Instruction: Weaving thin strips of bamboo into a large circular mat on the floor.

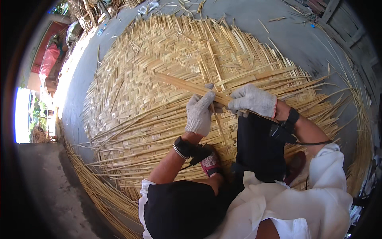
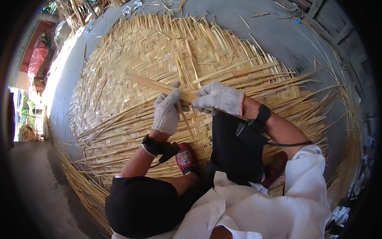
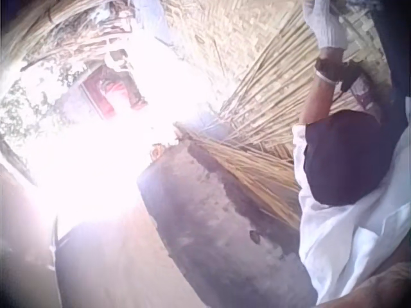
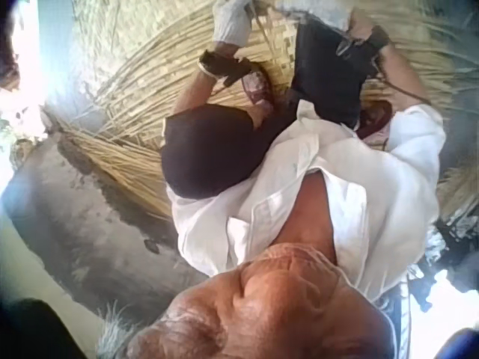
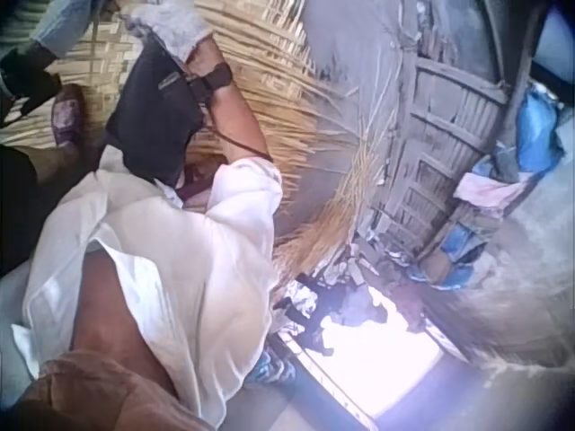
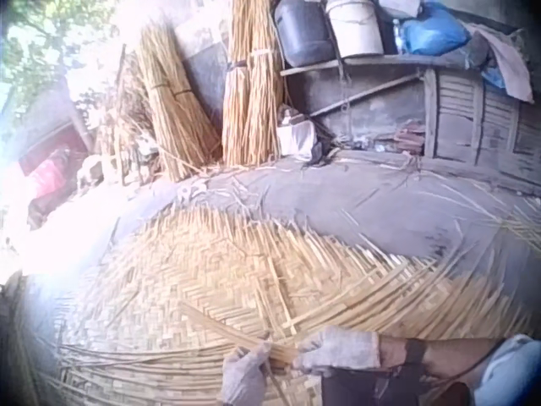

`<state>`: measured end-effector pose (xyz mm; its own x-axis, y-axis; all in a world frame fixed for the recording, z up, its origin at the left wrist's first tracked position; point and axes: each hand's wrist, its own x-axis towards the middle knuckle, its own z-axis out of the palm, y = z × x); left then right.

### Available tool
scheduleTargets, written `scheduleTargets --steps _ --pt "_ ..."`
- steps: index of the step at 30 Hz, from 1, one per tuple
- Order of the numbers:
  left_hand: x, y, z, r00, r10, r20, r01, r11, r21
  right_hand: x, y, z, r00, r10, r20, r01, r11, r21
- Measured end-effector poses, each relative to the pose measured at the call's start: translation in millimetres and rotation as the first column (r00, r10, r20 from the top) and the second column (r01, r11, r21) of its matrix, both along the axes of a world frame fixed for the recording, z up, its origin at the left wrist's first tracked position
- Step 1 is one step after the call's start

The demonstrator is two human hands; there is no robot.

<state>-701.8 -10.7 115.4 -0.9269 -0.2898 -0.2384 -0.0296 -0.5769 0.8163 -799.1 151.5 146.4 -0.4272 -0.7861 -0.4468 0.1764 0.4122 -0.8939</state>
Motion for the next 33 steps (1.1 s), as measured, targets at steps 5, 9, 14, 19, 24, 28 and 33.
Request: scheduleTargets --steps 5,9,14,19,24,28,33 --pt "-24 -47 -34 0.99 0.094 -0.109 -0.122 0.95 -0.289 -56 -69 -18 0.799 0.202 -0.567 -0.018 0.95 0.313" --pt "-41 -82 -80 0.989 -0.145 0.015 0.087 0.508 -0.857 -121 -91 -46 0.594 0.256 -0.763 0.085 0.923 0.375" --pt "-66 -99 -133 0.907 -0.38 0.18 0.136 -0.138 -0.981 -205 -51 -72 0.394 0.303 -0.868 0.333 0.833 0.442" --pt "-88 -108 -163 0.835 -0.511 0.206 0.11 -0.21 -0.971 -220 -23 -76 0.122 0.42 -0.899 0.523 0.743 0.418" --pt "-95 -117 -174 0.804 -0.557 0.209 0.134 -0.173 -0.976 -165 -56 -118 0.364 0.606 -0.708 -0.026 0.766 0.642" --pt "-97 -124 -173 0.786 -0.583 0.208 0.148 -0.149 -0.978 -156 -92 -171 0.461 0.759 -0.459 -0.059 0.542 0.838" --pt "-98 -126 -168 0.79 -0.578 0.206 0.16 -0.13 -0.978 -179 -109 -164 0.448 0.839 -0.309 -0.163 0.416 0.895"
